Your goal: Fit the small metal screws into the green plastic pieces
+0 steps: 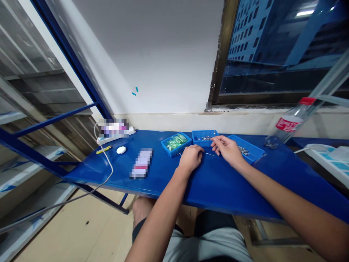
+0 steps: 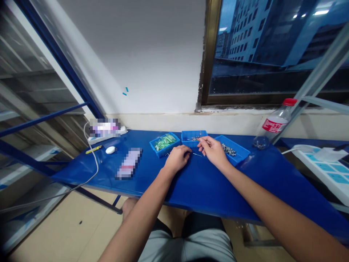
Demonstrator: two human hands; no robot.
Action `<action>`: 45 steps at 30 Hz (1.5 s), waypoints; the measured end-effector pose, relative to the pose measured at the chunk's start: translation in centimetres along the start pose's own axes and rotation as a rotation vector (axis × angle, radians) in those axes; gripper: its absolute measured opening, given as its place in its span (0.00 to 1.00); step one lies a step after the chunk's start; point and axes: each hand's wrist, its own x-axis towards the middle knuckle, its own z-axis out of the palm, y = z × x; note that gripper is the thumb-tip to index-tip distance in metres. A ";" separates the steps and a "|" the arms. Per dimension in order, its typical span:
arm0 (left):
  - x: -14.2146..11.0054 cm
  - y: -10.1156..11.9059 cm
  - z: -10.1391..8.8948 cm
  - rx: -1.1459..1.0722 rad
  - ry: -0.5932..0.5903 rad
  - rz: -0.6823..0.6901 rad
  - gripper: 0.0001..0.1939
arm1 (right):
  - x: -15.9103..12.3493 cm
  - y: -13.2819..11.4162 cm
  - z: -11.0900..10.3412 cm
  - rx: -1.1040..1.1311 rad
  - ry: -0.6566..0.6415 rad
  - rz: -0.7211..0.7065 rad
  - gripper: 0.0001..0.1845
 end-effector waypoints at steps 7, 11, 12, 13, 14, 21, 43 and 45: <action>0.0 -0.6 0.5 -0.036 0.025 -0.012 0.14 | 0.2 0.6 -0.1 -0.256 -0.075 0.142 0.30; 0.0 -0.5 0.6 -0.034 0.047 -0.030 0.16 | -0.5 0.6 -0.2 -0.374 -0.160 0.023 0.27; 0.0 -0.4 0.5 -0.029 0.045 -0.031 0.16 | -0.6 0.5 -0.2 -0.405 -0.173 -0.011 0.26; -0.1 -0.3 0.4 -0.024 0.045 -0.033 0.16 | -0.8 0.5 -0.2 -0.441 -0.183 -0.046 0.25; -0.1 -0.2 0.3 -0.017 0.045 -0.036 0.16 | -0.8 0.4 -0.2 -0.481 -0.188 -0.084 0.23; 0.1 0.2 -0.1 0.041 -0.025 -0.035 0.13 | -0.8 0.3 0.1 -0.609 -0.161 -0.246 0.14; 0.3 0.6 0.3 -0.239 0.196 -0.040 0.11 | -0.2 1.6 -0.3 -0.535 -0.143 -0.247 0.15; 0.3 0.6 0.3 -0.280 0.209 -0.012 0.10 | 0.0 2.2 -0.3 -0.429 -0.165 -0.166 0.16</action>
